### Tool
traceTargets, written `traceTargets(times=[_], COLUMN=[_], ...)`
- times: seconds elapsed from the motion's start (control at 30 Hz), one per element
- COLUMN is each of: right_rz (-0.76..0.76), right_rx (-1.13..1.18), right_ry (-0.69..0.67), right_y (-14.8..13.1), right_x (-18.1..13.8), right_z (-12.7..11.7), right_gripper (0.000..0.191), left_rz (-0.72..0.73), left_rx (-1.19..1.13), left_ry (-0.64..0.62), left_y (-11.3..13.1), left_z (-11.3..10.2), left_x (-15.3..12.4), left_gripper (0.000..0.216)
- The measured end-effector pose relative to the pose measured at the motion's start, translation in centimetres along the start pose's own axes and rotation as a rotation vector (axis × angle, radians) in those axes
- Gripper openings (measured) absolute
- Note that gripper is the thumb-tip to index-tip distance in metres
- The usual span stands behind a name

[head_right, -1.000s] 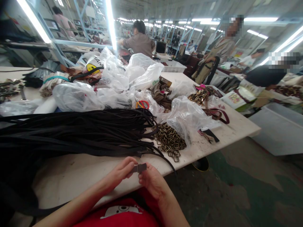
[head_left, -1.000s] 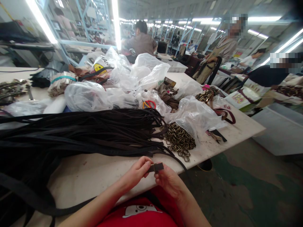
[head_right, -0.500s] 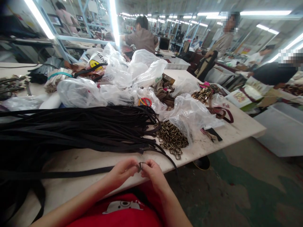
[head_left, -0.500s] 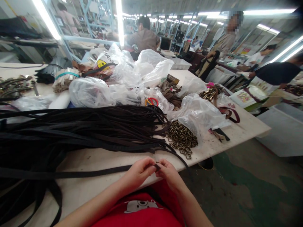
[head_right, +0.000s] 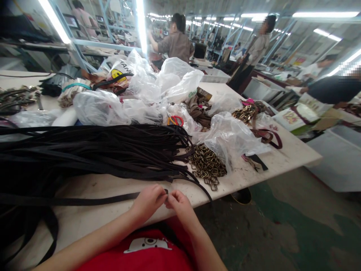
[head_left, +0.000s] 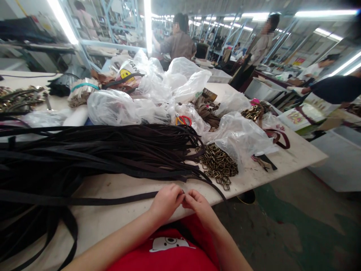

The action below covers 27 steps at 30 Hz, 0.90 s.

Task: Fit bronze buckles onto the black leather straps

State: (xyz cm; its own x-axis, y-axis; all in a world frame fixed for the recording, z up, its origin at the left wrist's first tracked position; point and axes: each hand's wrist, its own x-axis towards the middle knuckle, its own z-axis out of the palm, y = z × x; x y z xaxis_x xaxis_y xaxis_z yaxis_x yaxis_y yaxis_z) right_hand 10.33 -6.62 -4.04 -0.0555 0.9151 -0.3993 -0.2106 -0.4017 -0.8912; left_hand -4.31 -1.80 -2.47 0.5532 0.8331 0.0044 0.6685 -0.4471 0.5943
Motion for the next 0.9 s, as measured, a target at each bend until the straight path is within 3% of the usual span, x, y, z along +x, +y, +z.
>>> traceTargets(times=[0.1,0.2,0.23,0.37,0.47,0.57,0.63,0.8,0.9], right_rz=[-0.045,-0.087,-0.093,-0.068,-0.054,-0.076,-0.057,0.028,0.046], right_rx=[-0.001,0.071,0.105,0.172,0.151,0.090,0.080,0.316,0.411], right_ry=[0.035,0.125,0.130,0.095,0.147,0.273,0.286,0.221,0.214], right_y=[-0.3,-0.4,-0.4,-0.2,0.1,0.2,0.1,0.0,0.2], right_x=[-0.3,-0.3,-0.3,-0.2,-0.4,-0.6,-0.6,-0.6,-0.5], right_z=[0.0,0.2,0.3,0.8,0.5,-0.1,-0.4,-0.7,-1.4], right_gripper=[0.025,0.024,0.025,0.026,0.027,0.029,0.029,0.027,0.030], left_rz=[0.010,0.068,0.098,0.229,0.296,0.258,0.216,0.101,0.133], left_rx=[-0.193,-0.278,-0.261,-0.068,0.015,0.016,-0.036,-0.252,-0.142], left_ry=[0.001,0.015,0.028,0.054,0.021,0.050,0.039,-0.023,-0.066], left_y=[0.1,-0.1,-0.2,-0.6,-0.7,-0.7,-0.8,-1.9,-2.4], left_z=[-0.2,-0.2,-0.2,-0.4,-0.6,-0.6,-0.4,1.1,1.8], left_x=[-0.4,-0.5,-0.4,0.2,0.3,-0.1,-0.3,0.0,0.4], left_gripper=[0.015,0.046,0.047,0.027,0.024,0.017,0.020,0.065,0.040])
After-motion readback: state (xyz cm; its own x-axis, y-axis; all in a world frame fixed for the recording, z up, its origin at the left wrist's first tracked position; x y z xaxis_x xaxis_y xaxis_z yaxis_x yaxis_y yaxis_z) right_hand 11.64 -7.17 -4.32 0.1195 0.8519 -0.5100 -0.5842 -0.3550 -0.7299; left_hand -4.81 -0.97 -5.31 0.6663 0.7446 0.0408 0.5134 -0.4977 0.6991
